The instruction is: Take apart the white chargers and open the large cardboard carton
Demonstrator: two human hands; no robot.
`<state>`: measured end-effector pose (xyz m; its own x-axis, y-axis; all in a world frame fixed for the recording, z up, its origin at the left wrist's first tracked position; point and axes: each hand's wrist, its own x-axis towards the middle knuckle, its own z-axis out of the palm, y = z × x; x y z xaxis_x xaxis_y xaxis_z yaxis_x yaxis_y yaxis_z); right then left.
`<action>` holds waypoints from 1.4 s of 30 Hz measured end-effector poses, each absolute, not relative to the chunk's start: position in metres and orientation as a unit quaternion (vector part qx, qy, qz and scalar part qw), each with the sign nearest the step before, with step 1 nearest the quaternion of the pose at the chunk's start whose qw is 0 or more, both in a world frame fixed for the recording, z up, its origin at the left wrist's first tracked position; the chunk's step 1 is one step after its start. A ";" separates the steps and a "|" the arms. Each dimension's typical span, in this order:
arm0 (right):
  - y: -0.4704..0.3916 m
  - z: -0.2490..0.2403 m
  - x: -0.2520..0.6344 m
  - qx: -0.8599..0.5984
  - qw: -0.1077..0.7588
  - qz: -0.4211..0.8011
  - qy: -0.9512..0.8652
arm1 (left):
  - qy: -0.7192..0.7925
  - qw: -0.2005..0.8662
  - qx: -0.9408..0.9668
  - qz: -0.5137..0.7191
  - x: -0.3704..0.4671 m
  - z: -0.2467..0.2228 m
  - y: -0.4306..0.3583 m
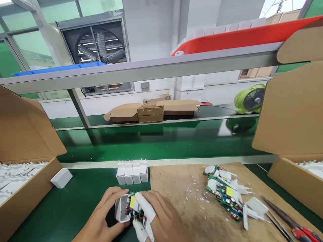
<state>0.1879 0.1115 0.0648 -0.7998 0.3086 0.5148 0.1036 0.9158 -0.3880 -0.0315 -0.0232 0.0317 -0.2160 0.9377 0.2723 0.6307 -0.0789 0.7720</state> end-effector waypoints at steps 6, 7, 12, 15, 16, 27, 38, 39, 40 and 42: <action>0.112 0.061 0.185 -0.082 0.246 0.137 -0.956 | 0.642 0.163 0.618 0.423 -0.028 0.018 -0.026; 0.113 0.058 0.186 -0.078 0.241 0.133 -0.958 | 0.641 0.158 0.621 0.423 -0.028 0.017 -0.026; 0.114 0.054 0.188 -0.062 0.221 0.137 -0.963 | 0.644 0.144 0.628 0.412 -0.031 0.014 -0.025; 0.112 0.058 0.189 -0.063 0.216 0.138 -0.965 | 0.646 0.133 0.631 0.409 -0.031 0.015 -0.026; 0.112 0.060 0.188 -0.062 0.213 0.136 -0.965 | 0.646 0.131 0.632 0.408 -0.031 0.015 -0.026; 0.110 0.078 0.191 -0.071 0.168 0.151 -0.972 | 0.658 0.163 0.631 0.378 -0.027 0.024 -0.027; 0.108 0.072 0.190 -0.084 0.185 0.195 -0.959 | 0.652 0.122 0.630 0.404 -0.023 0.028 -0.027; 0.108 0.073 0.190 -0.085 0.183 0.195 -0.960 | 0.651 0.121 0.630 0.405 -0.023 0.029 -0.027; 0.108 0.073 0.190 -0.083 0.181 0.195 -0.960 | 0.650 0.121 0.631 0.405 -0.022 0.029 -0.027; 0.108 0.072 0.190 -0.079 0.175 0.190 -0.963 | 0.651 0.121 0.633 0.402 -0.022 0.030 -0.028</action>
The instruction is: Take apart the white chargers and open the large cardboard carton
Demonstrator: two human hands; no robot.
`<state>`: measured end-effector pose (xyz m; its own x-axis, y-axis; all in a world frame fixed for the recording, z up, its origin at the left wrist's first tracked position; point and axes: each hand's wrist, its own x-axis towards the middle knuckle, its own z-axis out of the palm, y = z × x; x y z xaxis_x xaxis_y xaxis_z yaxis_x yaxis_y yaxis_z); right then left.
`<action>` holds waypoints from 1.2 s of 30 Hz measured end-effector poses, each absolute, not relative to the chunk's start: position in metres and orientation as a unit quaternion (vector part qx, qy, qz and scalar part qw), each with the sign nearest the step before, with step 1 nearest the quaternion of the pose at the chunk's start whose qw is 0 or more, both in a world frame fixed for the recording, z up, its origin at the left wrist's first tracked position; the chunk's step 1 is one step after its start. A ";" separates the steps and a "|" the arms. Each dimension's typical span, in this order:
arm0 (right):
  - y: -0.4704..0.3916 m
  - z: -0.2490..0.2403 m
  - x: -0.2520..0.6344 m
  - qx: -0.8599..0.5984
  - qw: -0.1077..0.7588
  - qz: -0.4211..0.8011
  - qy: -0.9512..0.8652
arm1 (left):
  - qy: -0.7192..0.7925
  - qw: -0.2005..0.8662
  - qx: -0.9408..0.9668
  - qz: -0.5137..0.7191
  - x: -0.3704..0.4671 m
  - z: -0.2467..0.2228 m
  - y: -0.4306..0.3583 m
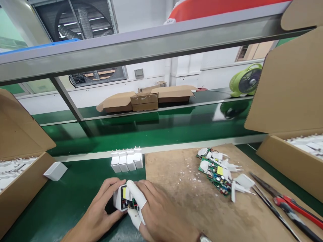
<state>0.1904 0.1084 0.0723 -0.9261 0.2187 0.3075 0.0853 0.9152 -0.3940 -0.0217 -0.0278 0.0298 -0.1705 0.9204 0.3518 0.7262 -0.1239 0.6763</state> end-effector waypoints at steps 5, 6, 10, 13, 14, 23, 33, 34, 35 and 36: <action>0.110 0.073 0.191 -0.071 0.151 0.168 -0.972 | 0.653 0.114 0.637 0.394 -0.023 0.028 -0.029; 0.111 0.073 0.191 -0.070 0.148 0.163 -0.973 | 0.653 0.111 0.638 0.392 -0.024 0.027 -0.028; 0.111 0.074 0.191 -0.065 0.166 0.160 -0.971 | 0.647 0.091 0.645 0.396 -0.025 0.028 -0.027; 0.110 0.072 0.191 -0.059 0.181 0.162 -0.968 | 0.635 0.077 0.653 0.405 -0.025 0.029 -0.026; 0.110 0.071 0.192 -0.057 0.179 0.161 -0.969 | 0.631 0.075 0.655 0.408 -0.025 0.029 -0.026; 0.114 0.065 0.191 -0.037 0.174 0.157 -0.971 | 0.620 0.101 0.653 0.423 -0.019 0.030 -0.023; 0.120 0.061 0.186 -0.028 0.290 0.271 -0.917 | 0.588 0.293 0.621 0.427 -0.023 0.039 -0.024; 0.122 0.059 0.185 -0.030 0.314 0.262 -0.912 | 0.590 0.315 0.605 0.432 -0.024 0.038 -0.024; 0.123 0.056 0.184 -0.035 0.332 0.250 -0.909 | 0.590 0.337 0.588 0.438 -0.025 0.038 -0.024; 0.124 0.053 0.182 -0.036 0.341 0.237 -0.909 | 0.584 0.358 0.573 0.449 -0.026 0.038 -0.024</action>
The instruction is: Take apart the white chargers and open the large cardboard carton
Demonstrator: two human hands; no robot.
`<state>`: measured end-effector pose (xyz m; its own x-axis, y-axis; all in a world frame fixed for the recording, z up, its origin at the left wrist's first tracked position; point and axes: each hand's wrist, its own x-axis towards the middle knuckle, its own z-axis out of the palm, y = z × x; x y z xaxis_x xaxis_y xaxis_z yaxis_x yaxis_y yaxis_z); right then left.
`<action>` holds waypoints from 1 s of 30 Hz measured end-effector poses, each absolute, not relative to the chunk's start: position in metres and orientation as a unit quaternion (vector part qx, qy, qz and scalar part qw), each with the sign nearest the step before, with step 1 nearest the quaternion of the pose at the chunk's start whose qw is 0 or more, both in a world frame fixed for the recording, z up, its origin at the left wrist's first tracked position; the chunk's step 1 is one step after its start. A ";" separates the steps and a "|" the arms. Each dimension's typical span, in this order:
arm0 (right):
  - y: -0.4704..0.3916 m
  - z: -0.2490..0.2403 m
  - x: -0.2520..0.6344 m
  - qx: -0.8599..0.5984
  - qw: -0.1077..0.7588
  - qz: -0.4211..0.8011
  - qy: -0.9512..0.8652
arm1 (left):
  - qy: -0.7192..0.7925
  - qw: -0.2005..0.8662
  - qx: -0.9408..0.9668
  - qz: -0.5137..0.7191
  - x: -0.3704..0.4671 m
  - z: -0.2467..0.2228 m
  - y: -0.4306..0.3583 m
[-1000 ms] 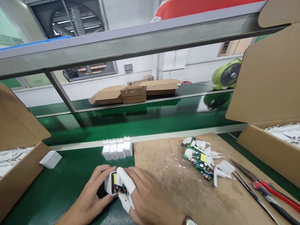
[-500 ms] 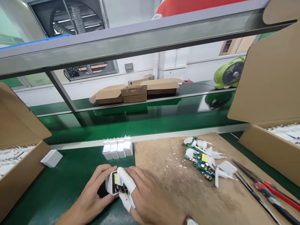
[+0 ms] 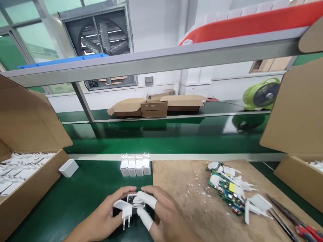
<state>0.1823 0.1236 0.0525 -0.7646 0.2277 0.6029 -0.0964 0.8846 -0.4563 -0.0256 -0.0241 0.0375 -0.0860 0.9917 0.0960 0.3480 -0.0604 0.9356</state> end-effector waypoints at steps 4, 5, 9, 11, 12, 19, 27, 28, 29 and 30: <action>0.124 0.044 0.176 -0.019 0.297 0.228 -0.927 | 0.546 0.398 0.520 0.523 -0.027 0.037 -0.021; 0.123 0.045 0.175 -0.015 0.283 0.231 -0.931 | 0.548 0.388 0.501 0.546 -0.027 0.037 -0.020; 0.120 0.053 0.175 -0.009 0.268 0.231 -0.935 | 0.600 0.257 0.493 0.575 -0.027 0.041 -0.018; 0.120 0.053 0.176 -0.017 0.270 0.220 -0.937 | 0.617 0.202 0.522 0.553 -0.024 0.043 -0.018; 0.119 0.052 0.176 -0.022 0.272 0.207 -0.940 | 0.618 0.190 0.534 0.545 -0.023 0.043 -0.018; 0.116 0.050 0.176 -0.031 0.301 0.114 -0.946 | 0.612 0.264 0.536 0.518 -0.017 0.033 -0.020; 0.113 0.061 0.175 -0.016 0.273 0.159 -0.949 | 0.579 0.206 0.620 0.488 -0.008 0.032 -0.019; 0.113 0.060 0.175 -0.018 0.275 0.158 -0.948 | 0.585 0.188 0.610 0.500 -0.009 0.029 -0.019; 0.113 0.060 0.175 -0.020 0.275 0.159 -0.948 | 0.597 0.173 0.591 0.514 -0.009 0.027 -0.019; 0.113 0.060 0.175 -0.022 0.278 0.162 -0.946 | 0.612 0.165 0.565 0.528 -0.011 0.025 -0.019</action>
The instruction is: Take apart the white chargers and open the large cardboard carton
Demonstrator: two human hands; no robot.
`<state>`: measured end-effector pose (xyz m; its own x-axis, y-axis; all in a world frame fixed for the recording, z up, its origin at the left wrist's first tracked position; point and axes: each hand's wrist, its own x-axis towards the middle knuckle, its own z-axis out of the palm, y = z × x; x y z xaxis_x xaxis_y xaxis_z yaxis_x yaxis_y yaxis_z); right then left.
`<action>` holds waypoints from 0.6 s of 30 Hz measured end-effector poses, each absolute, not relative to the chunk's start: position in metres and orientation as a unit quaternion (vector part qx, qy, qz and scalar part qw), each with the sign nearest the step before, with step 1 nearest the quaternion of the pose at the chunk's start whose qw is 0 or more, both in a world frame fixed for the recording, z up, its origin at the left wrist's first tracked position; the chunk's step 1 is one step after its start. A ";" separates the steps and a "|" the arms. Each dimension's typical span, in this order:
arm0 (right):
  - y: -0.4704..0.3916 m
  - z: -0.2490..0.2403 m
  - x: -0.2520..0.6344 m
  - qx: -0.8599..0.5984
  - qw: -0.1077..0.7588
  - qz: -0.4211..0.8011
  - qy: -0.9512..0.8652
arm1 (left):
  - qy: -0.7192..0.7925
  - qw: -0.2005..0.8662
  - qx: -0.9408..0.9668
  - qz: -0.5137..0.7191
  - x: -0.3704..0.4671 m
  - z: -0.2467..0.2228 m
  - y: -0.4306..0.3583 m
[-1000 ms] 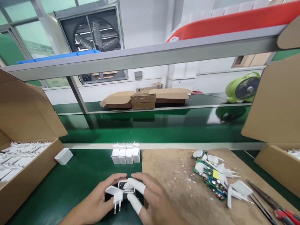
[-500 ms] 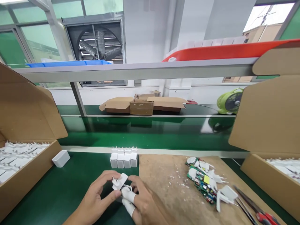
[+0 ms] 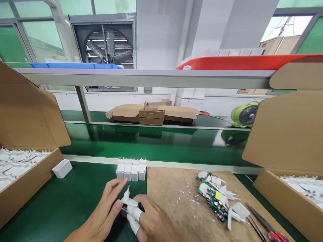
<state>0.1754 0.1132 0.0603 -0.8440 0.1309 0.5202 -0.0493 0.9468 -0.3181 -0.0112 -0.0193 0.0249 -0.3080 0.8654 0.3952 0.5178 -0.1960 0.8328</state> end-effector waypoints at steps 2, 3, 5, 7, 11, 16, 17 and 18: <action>0.114 0.061 0.176 -0.024 0.305 0.170 -0.937 | 0.639 0.151 0.512 0.554 -0.017 0.025 -0.022; 0.114 0.063 0.175 -0.025 0.326 0.175 -0.929 | 0.648 0.143 0.493 0.563 -0.020 0.026 -0.024; 0.114 0.065 0.175 -0.027 0.358 0.188 -0.914 | 0.657 0.126 0.476 0.571 -0.026 0.031 -0.028; 0.113 0.067 0.175 -0.032 0.339 0.196 -0.919 | 0.660 0.102 0.473 0.574 -0.029 0.035 -0.032; 0.107 0.067 0.177 -0.052 0.215 0.182 -0.958 | 0.626 0.049 0.568 0.532 -0.028 0.039 -0.036; 0.108 0.056 0.180 -0.038 0.230 0.197 -0.952 | 0.585 0.009 0.654 0.479 -0.024 0.038 -0.034; 0.109 0.052 0.180 -0.036 0.230 0.199 -0.952 | 0.578 0.005 0.663 0.475 -0.023 0.038 -0.033; 0.110 0.048 0.180 -0.036 0.231 0.200 -0.951 | 0.570 0.004 0.672 0.473 -0.022 0.039 -0.031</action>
<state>0.1798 0.1097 0.0481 -0.8903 0.1614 0.4258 -0.0236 0.9175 -0.3971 -0.0221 -0.0309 0.0387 -0.0969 0.7695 0.6313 0.7619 -0.3507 0.5445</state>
